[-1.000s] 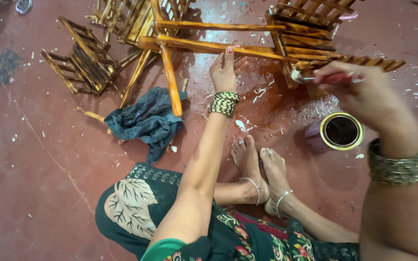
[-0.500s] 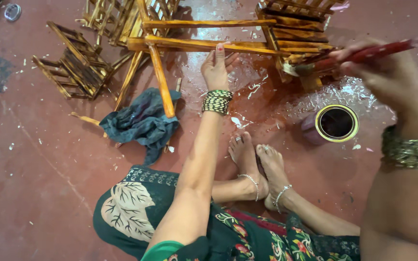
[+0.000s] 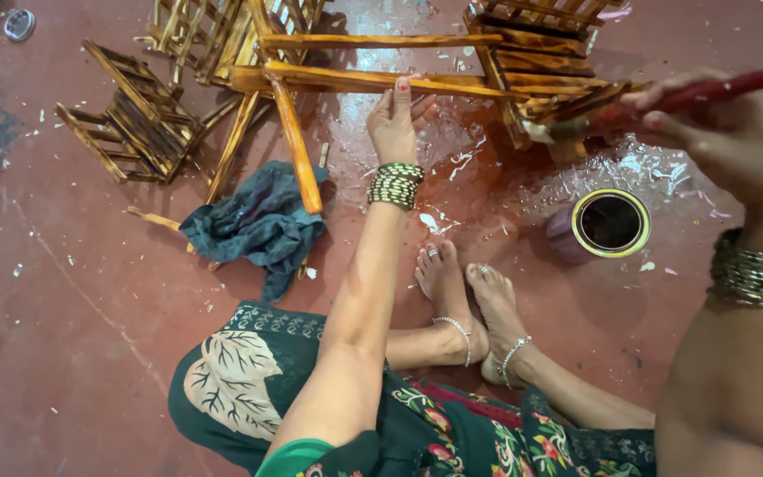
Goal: The person sits on the floor and applies a dark stain to a small wooden chair using a brush. They repeatedly dip the brush into a can of stain and coat the chair's slats and legs, repositioning the chair to reach different areas.
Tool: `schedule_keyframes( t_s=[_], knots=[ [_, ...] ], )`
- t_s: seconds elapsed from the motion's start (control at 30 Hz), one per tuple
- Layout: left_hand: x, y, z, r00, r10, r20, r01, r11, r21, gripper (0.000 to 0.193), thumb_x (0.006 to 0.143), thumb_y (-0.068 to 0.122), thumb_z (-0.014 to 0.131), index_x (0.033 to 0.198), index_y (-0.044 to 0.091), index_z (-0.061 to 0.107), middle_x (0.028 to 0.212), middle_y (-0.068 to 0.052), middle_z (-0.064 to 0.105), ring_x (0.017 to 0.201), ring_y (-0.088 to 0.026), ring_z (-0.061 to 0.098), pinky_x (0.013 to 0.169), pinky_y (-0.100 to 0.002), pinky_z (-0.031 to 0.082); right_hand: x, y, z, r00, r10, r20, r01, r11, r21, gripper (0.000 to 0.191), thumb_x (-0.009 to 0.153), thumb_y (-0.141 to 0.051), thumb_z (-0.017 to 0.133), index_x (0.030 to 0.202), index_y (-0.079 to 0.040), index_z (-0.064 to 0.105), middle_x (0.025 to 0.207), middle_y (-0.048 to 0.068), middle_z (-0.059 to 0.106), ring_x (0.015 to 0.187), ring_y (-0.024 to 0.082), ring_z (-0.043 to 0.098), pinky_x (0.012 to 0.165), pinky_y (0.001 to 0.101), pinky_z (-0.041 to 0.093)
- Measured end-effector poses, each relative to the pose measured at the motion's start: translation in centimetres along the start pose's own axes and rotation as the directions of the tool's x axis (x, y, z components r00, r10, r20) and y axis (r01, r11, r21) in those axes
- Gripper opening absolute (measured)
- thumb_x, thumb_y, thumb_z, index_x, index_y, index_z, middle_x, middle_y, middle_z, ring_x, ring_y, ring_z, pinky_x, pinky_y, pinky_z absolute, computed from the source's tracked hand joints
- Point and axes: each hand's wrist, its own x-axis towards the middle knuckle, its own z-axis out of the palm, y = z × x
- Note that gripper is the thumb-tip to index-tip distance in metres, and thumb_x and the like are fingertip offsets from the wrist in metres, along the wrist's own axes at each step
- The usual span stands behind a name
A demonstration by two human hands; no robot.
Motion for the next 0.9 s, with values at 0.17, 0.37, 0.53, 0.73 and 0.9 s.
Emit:
schedule_keyframes(
  t_s=[0.17, 0.37, 0.53, 0.73, 0.9],
  knots=[
    [0.0, -0.5, 0.3, 1.0, 0.01, -0.008, -0.01, 0.999, 0.046, 0.039, 0.101, 0.034, 0.065, 0.116, -0.001, 0.069, 0.107, -0.01, 0.074, 0.082, -0.021, 0.075, 0.072, -0.033, 0.064, -0.9, 2.8, -2.7, 0.995, 0.076, -0.063, -0.096, 0.882, -0.461, 0.02, 0.1, 0.004, 0.069, 0.12, -0.002, 0.069, 0.115, 0.015, 0.073, 0.104, 0.023, 0.071, 0.09, 0.0373, 0.058],
    [-0.2, 0.2, 0.5, 1.0, 0.01, -0.012, -0.01, 0.999, 0.053, 0.039, 0.101, 0.034, 0.065, 0.115, -0.002, 0.069, 0.106, -0.011, 0.075, 0.081, -0.021, 0.075, 0.071, -0.033, 0.064, 0.2, 3.5, -1.7, 0.998, 0.058, -0.017, -0.06, 0.915, -0.4, 0.021, 0.095, -0.002, 0.072, 0.116, -0.005, 0.072, 0.108, 0.007, 0.074, 0.102, 0.016, 0.069, 0.086, 0.033, 0.056],
    [-0.4, 0.6, 0.8, 1.0, 0.008, -0.016, -0.008, 0.999, 0.033, 0.037, 0.101, 0.032, 0.064, 0.115, -0.001, 0.069, 0.105, -0.011, 0.074, 0.081, -0.022, 0.075, 0.07, -0.033, 0.065, 0.8, 3.5, 1.1, 0.999, 0.034, 0.032, -0.011, 0.842, -0.539, 0.019, 0.093, -0.003, 0.075, 0.111, -0.003, 0.073, 0.104, 0.009, 0.074, 0.098, 0.02, 0.069, 0.085, 0.0366, 0.055],
    [-0.5, 0.0, 1.1, 1.0, -0.001, -0.008, 0.001, 1.0, 0.027, 0.036, 0.101, 0.031, 0.065, 0.114, -0.002, 0.07, 0.104, -0.013, 0.075, 0.082, -0.023, 0.076, 0.07, -0.033, 0.064, -0.1, 3.0, -2.1, 0.998, -0.023, -0.05, 0.015, 0.987, -0.158, 0.02, 0.097, 0.005, 0.066, 0.116, 0.0, 0.067, 0.123, 0.01, 0.072, 0.118, 0.021, 0.07, 0.102, 0.0343, 0.06],
    [-0.6, 0.1, 0.8, 1.0, 0.012, -0.008, -0.012, 0.999, 0.036, 0.038, 0.101, 0.032, 0.065, 0.115, -0.003, 0.07, 0.104, -0.013, 0.075, 0.08, -0.023, 0.075, 0.069, -0.034, 0.065, -0.2, 3.6, -2.4, 0.989, -0.108, -0.096, 0.108, 0.994, -0.01, 0.018, 0.103, 0.011, 0.062, 0.119, 0.004, 0.059, 0.124, 0.016, 0.069, 0.121, 0.025, 0.07, 0.103, 0.0364, 0.057]
  ],
)
